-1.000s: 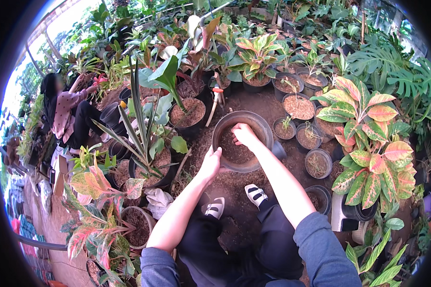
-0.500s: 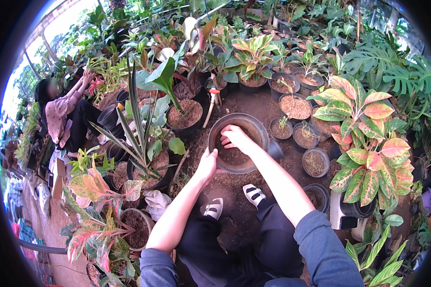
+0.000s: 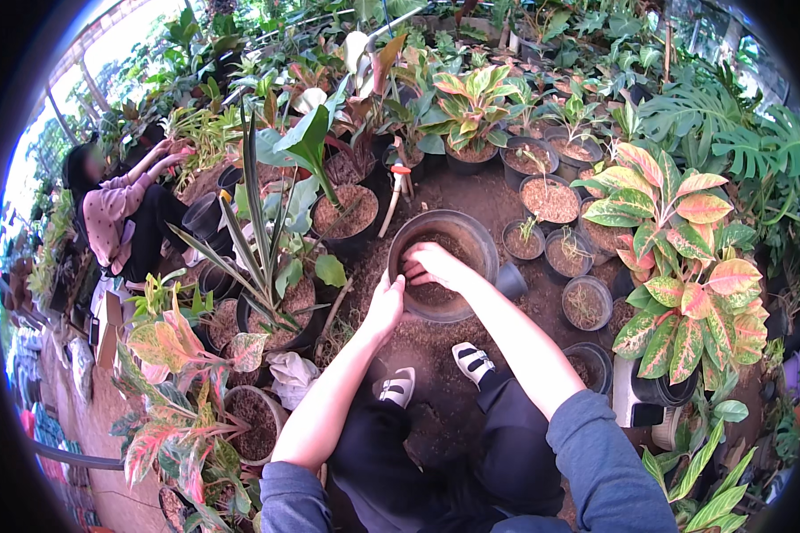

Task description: The person pots plants by transferring soil from a small pot into a larger pot by hand, occasionally clearing the pots of existing plants or debris.

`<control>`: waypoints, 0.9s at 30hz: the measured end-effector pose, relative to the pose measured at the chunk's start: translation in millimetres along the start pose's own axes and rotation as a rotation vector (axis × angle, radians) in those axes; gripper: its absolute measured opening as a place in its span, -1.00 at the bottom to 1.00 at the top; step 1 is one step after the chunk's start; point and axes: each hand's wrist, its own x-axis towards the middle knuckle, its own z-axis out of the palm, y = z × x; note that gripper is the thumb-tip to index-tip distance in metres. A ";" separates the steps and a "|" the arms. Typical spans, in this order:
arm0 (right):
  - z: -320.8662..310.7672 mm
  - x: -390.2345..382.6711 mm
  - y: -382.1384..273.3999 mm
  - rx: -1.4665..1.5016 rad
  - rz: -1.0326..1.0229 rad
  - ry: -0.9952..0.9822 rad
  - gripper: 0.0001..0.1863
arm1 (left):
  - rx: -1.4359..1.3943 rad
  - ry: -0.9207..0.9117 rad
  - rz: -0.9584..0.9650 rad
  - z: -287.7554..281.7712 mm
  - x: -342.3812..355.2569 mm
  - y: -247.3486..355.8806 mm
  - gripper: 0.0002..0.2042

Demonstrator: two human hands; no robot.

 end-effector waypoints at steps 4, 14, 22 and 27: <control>-0.9 -2.4 -1.4 -0.182 0.016 0.005 -0.69 | -0.044 0.021 -0.033 0.5 0.5 -1.2 -0.65; -4.1 -9.4 -7.3 -0.360 0.012 -0.052 -0.74 | 0.038 0.057 -0.010 2.9 3.7 2.2 -0.67; 2.4 -6.3 -6.2 -0.309 -0.059 -0.049 -0.74 | 0.070 0.057 0.133 1.0 14.8 -7.7 -0.66; -9.5 -7.1 -6.0 -0.423 0.047 -0.101 -0.73 | 0.043 0.041 0.064 3.6 15.3 -8.6 -0.66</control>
